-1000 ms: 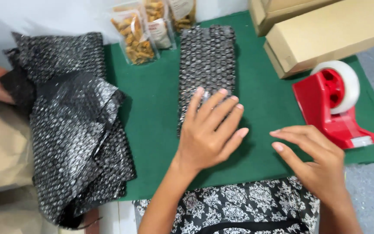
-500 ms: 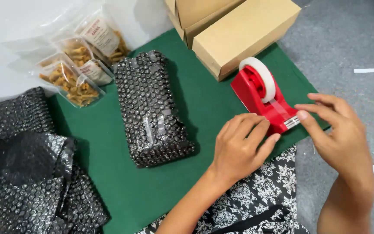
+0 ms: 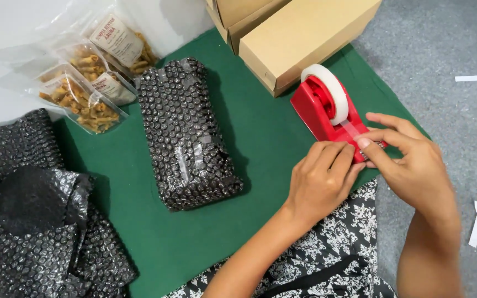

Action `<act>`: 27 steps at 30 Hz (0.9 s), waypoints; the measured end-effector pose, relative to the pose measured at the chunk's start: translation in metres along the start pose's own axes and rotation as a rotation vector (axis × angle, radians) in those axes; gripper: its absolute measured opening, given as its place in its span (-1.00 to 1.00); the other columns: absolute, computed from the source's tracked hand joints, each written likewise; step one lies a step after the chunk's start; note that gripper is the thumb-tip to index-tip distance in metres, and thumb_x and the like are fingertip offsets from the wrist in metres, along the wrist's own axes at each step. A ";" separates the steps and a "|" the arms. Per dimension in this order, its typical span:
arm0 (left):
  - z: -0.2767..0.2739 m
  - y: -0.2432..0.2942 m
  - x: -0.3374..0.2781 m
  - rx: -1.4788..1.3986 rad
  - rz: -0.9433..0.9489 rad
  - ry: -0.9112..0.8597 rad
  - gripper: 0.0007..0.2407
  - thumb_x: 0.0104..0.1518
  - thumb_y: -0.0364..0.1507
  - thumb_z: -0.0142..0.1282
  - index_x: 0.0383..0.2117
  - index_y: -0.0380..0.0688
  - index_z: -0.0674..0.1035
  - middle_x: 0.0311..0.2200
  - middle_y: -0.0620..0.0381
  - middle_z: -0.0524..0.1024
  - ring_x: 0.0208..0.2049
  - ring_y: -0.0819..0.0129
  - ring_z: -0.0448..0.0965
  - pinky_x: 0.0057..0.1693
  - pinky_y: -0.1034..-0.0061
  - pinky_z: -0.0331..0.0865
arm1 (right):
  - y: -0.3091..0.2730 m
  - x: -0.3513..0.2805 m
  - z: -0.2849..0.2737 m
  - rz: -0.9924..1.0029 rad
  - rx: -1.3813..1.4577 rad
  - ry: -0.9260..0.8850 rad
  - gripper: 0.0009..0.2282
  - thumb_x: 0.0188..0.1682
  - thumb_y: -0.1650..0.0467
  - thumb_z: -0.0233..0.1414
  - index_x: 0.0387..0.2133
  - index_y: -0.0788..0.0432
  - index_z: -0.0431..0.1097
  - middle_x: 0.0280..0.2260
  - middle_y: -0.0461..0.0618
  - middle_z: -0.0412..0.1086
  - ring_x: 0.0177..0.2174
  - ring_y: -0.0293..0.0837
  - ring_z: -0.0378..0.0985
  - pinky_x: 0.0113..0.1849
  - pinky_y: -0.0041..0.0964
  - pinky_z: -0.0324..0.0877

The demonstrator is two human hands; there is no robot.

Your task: Wrapping a long rectangular box in black bubble wrap and securing it with tape from a dispenser.

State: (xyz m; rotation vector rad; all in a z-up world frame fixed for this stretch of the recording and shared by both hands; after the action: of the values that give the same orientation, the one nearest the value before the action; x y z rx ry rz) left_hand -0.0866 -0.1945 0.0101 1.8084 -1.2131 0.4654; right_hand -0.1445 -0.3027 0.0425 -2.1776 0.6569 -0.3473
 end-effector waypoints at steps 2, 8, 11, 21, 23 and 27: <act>0.001 0.000 0.000 -0.003 0.001 0.004 -0.85 0.03 -0.46 -0.10 -0.45 -0.35 0.41 -0.45 0.02 0.38 -0.43 0.23 0.36 -0.37 0.49 0.31 | 0.002 0.001 0.001 -0.013 -0.010 -0.007 -0.90 -0.22 0.46 -0.07 -0.49 0.24 0.36 -0.15 0.03 0.23 -0.40 -0.24 0.38 -0.47 -0.44 0.38; 0.002 -0.002 -0.002 -0.026 0.006 0.024 -0.86 0.02 -0.46 -0.08 -0.46 -0.35 0.42 -0.46 0.01 0.39 -0.42 0.22 0.38 -0.36 0.50 0.32 | 0.017 -0.001 0.001 0.016 0.265 -0.026 -0.92 -0.24 0.53 -0.07 -0.49 0.32 0.31 -0.13 0.11 0.14 -0.29 -0.23 0.30 -0.45 -0.42 0.41; 0.003 -0.003 -0.003 -0.009 0.006 0.030 -0.87 0.03 -0.46 -0.09 -0.47 -0.32 0.43 -0.45 0.04 0.39 -0.42 0.24 0.37 -0.40 0.53 0.30 | 0.021 -0.004 -0.003 0.057 0.414 -0.057 -0.94 -0.22 0.55 -0.13 -0.54 0.37 0.26 -0.07 0.16 0.08 -0.22 -0.19 0.30 -0.40 -0.30 0.43; 0.004 -0.004 -0.005 0.002 -0.009 0.025 -0.89 0.00 -0.46 -0.05 -0.48 -0.29 0.42 -0.46 0.07 0.39 -0.42 0.27 0.36 -0.43 0.56 0.28 | 0.039 -0.014 0.003 0.054 0.448 0.036 -0.92 -0.27 0.65 -0.11 -0.70 0.38 0.24 -0.33 0.21 0.18 0.02 -0.10 0.20 -0.37 -0.31 0.45; 0.004 -0.004 -0.005 0.004 -0.014 0.030 -0.88 0.00 -0.45 -0.05 -0.48 -0.28 0.42 -0.47 0.08 0.39 -0.42 0.27 0.36 -0.44 0.56 0.27 | 0.041 -0.015 0.005 0.024 0.401 0.047 -0.92 -0.29 0.66 -0.09 -0.68 0.34 0.27 -0.34 0.20 0.20 -0.01 -0.12 0.23 -0.37 -0.39 0.43; 0.002 -0.004 -0.005 0.003 -0.016 0.035 -0.89 0.00 -0.46 -0.05 -0.49 -0.28 0.42 -0.46 0.09 0.38 -0.42 0.28 0.36 -0.44 0.56 0.28 | 0.039 -0.017 0.008 0.037 0.436 0.071 -0.93 -0.29 0.68 -0.10 -0.67 0.39 0.26 -0.39 0.18 0.18 0.00 -0.11 0.22 -0.35 -0.34 0.46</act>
State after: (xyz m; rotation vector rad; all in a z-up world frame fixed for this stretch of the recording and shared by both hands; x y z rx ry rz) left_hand -0.0859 -0.1933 0.0039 1.8045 -1.1734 0.4883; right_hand -0.1682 -0.3092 0.0069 -1.7430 0.5960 -0.4993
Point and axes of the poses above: each hand's wrist, its own x-axis towards the middle knuckle, its own z-axis out of the palm, y = z × x, the point moved 1 cm from there along x, towards the middle knuckle
